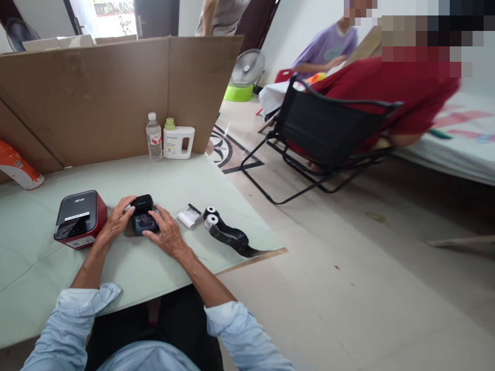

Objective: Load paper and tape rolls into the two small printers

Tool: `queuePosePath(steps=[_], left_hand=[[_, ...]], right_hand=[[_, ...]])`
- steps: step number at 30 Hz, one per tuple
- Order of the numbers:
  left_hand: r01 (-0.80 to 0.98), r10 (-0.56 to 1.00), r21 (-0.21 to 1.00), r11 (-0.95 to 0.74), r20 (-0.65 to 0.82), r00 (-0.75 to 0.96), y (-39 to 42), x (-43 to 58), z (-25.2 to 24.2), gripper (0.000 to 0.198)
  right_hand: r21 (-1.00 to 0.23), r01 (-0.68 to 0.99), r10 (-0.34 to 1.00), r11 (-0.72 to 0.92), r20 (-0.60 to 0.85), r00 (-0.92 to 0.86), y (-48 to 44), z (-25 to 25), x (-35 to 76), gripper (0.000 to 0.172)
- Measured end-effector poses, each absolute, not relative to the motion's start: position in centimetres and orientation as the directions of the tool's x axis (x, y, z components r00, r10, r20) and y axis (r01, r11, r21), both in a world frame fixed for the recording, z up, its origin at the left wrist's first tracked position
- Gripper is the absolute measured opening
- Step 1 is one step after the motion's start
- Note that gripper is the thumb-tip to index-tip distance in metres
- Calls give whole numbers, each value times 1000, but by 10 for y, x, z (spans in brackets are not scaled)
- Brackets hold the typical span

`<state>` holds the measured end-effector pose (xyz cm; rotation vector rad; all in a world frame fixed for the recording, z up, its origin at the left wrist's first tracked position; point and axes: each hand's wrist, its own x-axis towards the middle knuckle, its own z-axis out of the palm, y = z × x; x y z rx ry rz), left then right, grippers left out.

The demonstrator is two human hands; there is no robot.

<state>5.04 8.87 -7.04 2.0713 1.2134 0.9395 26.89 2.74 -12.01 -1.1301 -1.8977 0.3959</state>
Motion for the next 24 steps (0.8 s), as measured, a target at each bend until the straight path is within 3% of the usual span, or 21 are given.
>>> queuePosePath(steps=[14, 24], left_hand=[[487, 898, 760, -431, 308, 314, 91, 53, -73, 41], [496, 894, 748, -440, 317, 316, 93, 52, -74, 40]], right_hand=[[-668, 514, 824, 537, 546, -152, 31, -124, 268, 45], [-634, 506, 773, 585, 624, -112, 47, -118, 264, 22]])
